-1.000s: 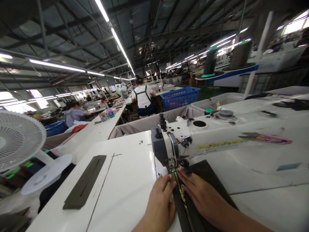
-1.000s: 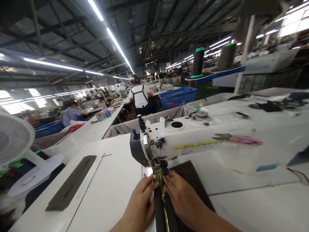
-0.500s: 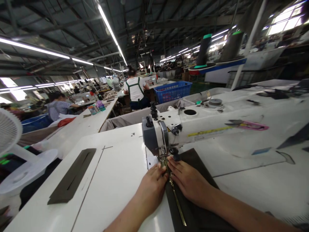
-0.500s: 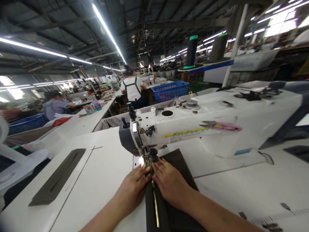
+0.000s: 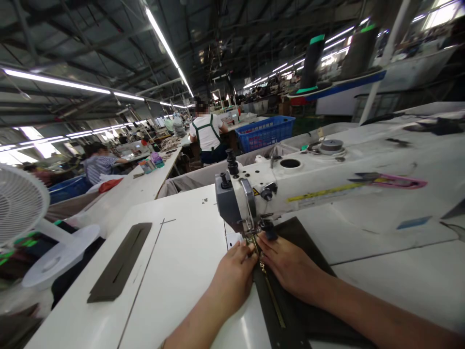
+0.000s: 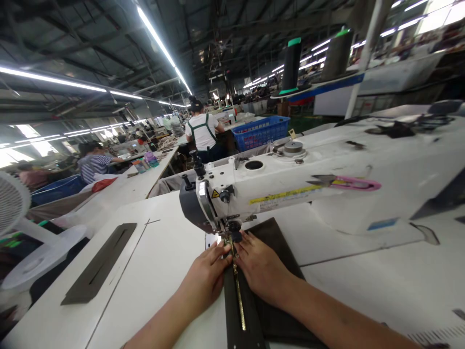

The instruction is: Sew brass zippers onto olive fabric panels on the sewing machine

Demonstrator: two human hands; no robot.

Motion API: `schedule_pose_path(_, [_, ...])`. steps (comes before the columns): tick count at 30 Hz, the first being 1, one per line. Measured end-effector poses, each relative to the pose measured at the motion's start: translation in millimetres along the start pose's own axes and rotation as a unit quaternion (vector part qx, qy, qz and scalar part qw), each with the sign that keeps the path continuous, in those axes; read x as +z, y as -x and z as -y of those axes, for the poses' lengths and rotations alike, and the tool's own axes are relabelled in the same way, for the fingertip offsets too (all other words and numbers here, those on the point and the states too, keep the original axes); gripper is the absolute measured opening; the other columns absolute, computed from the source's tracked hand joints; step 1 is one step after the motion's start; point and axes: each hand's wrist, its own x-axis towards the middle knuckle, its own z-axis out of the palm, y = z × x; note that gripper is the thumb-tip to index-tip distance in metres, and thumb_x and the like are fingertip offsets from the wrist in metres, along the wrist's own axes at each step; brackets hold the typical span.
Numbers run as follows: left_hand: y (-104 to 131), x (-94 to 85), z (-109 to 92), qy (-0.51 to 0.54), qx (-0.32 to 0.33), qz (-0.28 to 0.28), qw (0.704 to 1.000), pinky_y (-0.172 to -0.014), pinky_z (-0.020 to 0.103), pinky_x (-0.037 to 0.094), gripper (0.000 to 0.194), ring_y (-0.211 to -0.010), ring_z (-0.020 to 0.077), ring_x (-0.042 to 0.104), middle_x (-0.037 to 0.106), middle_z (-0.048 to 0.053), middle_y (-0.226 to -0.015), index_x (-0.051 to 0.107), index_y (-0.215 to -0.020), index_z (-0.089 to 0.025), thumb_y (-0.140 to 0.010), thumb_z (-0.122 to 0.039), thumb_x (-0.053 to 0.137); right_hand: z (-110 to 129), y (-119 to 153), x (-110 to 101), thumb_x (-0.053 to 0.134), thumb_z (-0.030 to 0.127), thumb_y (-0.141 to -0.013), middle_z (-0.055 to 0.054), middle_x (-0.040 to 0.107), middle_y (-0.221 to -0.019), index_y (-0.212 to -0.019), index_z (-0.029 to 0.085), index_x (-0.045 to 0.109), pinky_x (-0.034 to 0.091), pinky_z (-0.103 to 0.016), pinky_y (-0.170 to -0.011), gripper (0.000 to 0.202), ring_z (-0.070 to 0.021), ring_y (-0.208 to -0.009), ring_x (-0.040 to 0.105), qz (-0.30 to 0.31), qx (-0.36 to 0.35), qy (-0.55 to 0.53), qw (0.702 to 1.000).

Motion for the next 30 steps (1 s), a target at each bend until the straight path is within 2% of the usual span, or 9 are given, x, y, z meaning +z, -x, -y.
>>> schedule_pose_path(5, [-3, 3.7, 5, 0.024, -0.012, -0.021, 0.999, -0.095, 0.044, 0.047, 0.038, -0.11, 0.0252, 0.052, 0.058, 0.013, -0.109, 0.059, -0.102, -0.013, -0.07, 0.0, 0.044, -4, -9, -9, 0.038, 0.018, -0.091, -0.015, 0.058, -0.112, -0.113, 0.01, 0.055, 0.046, -0.044, -0.092, 0.029, -0.0255, -0.108, 0.052, 0.003, -0.01, -0.028, 1.0])
schedule_pose_path(7, [-3, 4.2, 4, 0.04, -0.023, -0.032, 0.998, -0.092, 0.041, 0.05, 0.035, -0.108, 0.0247, 0.053, 0.057, 0.013, -0.108, 0.059, -0.1, -0.013, -0.07, -0.001, 0.045, -2, -10, -16, 0.048, 0.02, -0.087, -0.011, 0.059, -0.109, -0.103, 0.015, 0.058, 0.047, -0.042, -0.09, 0.02, -0.0238, -0.104, 0.054, 0.012, -0.018, -0.037, 0.999])
schedule_pose_path(9, [-1, 4.3, 2, 0.043, -0.029, -0.041, 0.998, -0.09, 0.04, 0.051, 0.032, -0.104, 0.0238, 0.054, 0.057, 0.012, -0.108, 0.059, -0.099, -0.014, -0.072, -0.002, 0.046, 2, -9, -20, 0.054, 0.018, -0.083, -0.007, 0.062, -0.099, -0.087, 0.017, 0.059, 0.05, -0.038, -0.084, 0.006, -0.021, -0.093, 0.058, 0.018, -0.013, -0.038, 0.999])
schedule_pose_path(11, [3, 4.9, -1, 0.023, -0.017, -0.051, 0.998, -0.09, 0.042, 0.05, 0.026, -0.099, 0.0234, 0.057, 0.06, 0.01, -0.104, 0.059, -0.096, -0.015, -0.076, -0.004, 0.048, 6, -6, -20, 0.054, 0.014, -0.081, -0.006, 0.063, -0.091, -0.079, 0.017, 0.057, 0.053, -0.036, -0.079, 0.005, -0.0198, -0.085, 0.059, 0.017, 0.0, -0.023, 1.0])
schedule_pose_path(14, [12, 7.7, -5, -0.017, 0.012, -0.063, 0.998, -0.092, 0.043, 0.049, 0.018, -0.094, 0.0232, 0.061, 0.063, 0.01, -0.1, 0.059, -0.095, -0.014, -0.083, -0.008, 0.048, 7, 1, -12, 0.044, 0.01, -0.084, -0.014, 0.063, -0.103, -0.096, 0.01, 0.06, 0.053, -0.043, -0.082, 0.02, -0.0247, -0.094, 0.06, 0.004, -0.004, 0.018, 1.0])
schedule_pose_path(17, [18, 11.0, -7, -0.036, 0.018, -0.068, 0.997, -0.092, 0.042, 0.05, 0.018, -0.097, 0.0243, 0.061, 0.064, 0.011, -0.103, 0.059, -0.098, -0.011, -0.086, -0.008, 0.045, 5, 8, -3, 0.037, 0.01, -0.086, -0.018, 0.059, -0.115, -0.113, 0.003, 0.056, 0.052, -0.044, -0.086, 0.034, -0.0261, -0.103, 0.058, 0.001, -0.028, 0.051, 0.998])
schedule_pose_path(25, [11, 8.3, -7, -0.031, 0.012, -0.071, 0.997, -0.092, 0.042, 0.05, 0.018, -0.094, 0.0232, 0.062, 0.065, 0.01, -0.098, 0.061, -0.092, -0.011, -0.09, -0.011, 0.043, 0, 5, -3, 0.033, 0.012, -0.088, -0.018, 0.06, -0.113, -0.11, 0.001, 0.059, 0.052, -0.041, -0.087, 0.036, -0.0258, -0.1, 0.06, 0.009, -0.039, 0.069, 0.997])
schedule_pose_path(30, [3, 5.8, -4, -0.018, 0.008, -0.059, 0.998, -0.091, 0.039, 0.05, 0.015, -0.092, 0.0217, 0.061, 0.063, 0.012, -0.097, 0.061, -0.091, -0.01, -0.089, -0.012, 0.046, -4, -2, -1, 0.032, 0.009, -0.087, -0.016, 0.064, -0.104, -0.104, 0.004, 0.062, 0.053, -0.037, -0.085, 0.035, -0.0228, -0.091, 0.063, -0.012, -0.029, 0.05, 0.998])
